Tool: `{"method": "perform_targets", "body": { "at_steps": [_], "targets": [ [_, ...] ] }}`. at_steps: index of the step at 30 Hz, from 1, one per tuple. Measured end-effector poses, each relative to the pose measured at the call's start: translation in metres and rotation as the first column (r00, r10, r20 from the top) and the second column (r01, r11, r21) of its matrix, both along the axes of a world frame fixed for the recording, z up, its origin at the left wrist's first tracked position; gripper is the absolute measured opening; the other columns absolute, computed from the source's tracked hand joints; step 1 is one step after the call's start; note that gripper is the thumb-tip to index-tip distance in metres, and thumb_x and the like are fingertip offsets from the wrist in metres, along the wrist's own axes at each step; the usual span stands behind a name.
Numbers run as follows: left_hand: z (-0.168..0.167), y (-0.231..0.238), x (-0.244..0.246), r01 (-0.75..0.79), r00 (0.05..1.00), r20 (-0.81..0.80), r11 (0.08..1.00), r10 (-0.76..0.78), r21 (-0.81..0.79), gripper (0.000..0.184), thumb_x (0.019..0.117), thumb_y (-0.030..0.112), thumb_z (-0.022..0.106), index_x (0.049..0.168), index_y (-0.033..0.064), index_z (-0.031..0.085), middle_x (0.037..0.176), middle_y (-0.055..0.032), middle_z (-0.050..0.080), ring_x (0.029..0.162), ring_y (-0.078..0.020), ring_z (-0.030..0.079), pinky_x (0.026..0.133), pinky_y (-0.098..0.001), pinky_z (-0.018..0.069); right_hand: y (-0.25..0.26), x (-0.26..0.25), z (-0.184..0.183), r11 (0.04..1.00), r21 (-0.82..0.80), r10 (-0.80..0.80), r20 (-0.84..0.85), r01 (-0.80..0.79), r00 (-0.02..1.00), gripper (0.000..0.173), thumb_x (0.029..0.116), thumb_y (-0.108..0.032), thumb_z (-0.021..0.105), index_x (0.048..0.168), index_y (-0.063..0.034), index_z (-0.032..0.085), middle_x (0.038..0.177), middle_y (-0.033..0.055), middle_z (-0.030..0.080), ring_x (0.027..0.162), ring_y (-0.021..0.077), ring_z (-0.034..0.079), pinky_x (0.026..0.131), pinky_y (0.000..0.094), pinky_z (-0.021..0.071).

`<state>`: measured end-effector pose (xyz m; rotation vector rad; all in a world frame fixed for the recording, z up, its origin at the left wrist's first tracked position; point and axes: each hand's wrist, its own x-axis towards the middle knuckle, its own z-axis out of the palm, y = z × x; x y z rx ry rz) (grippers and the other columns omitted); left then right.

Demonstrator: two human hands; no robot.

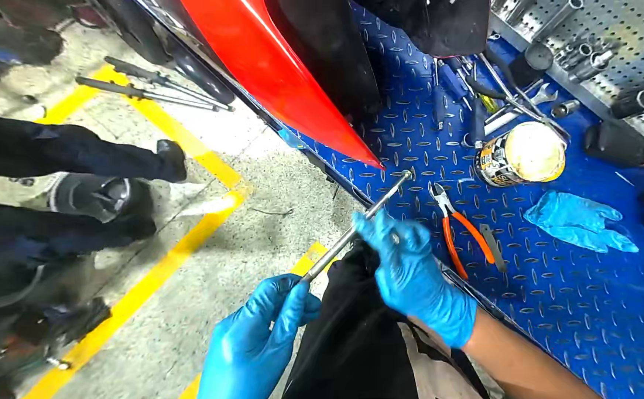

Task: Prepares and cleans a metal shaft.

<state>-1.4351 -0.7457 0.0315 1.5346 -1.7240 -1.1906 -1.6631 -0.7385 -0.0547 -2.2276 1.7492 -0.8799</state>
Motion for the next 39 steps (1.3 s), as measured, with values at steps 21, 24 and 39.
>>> {"method": "perform_targets", "body": {
  "at_steps": [21,24,39],
  "targets": [
    [-0.010,0.020,-0.017,0.046,0.985,0.173,0.950,0.008,-0.310,0.016,0.0950,0.018,0.071,0.101,0.0034,0.068,0.078,-0.0055,0.074,0.067,-0.0023,0.070,0.062,-0.0163,0.0575,0.035,0.010,0.032,0.993,0.117,-0.018,0.008,0.017,1.000,0.045,0.0974,-0.016,0.050,0.142,-0.0201,0.053,0.130,0.0031,0.065,0.108,0.0207,0.061,0.091,0.0408,0.0430],
    [-0.010,0.023,-0.017,0.023,0.992,0.123,0.970,0.007,-0.242,0.016,0.0949,0.015,0.071,0.102,0.0014,0.069,0.079,-0.0057,0.076,0.069,-0.0030,0.072,0.063,-0.0173,0.0594,0.033,0.002,0.025,0.995,0.104,-0.006,-0.037,0.010,0.999,0.038,0.0995,-0.017,0.052,0.136,-0.0267,0.060,0.115,-0.0011,0.069,0.096,0.0169,0.064,0.082,0.0368,0.0477],
    [-0.027,0.030,-0.021,-0.049,0.999,-0.012,0.992,0.048,-0.118,0.013,0.0936,0.006,0.070,0.100,-0.0048,0.066,0.080,-0.0040,0.076,0.072,-0.0043,0.074,0.066,-0.0202,0.0630,-0.011,-0.064,-0.033,0.946,0.042,-0.291,-0.323,0.320,0.901,0.070,0.0865,0.002,0.063,0.152,-0.0173,0.045,0.140,0.0029,0.065,0.111,0.0290,0.065,0.086,0.0488,0.0448]
  ]
}}
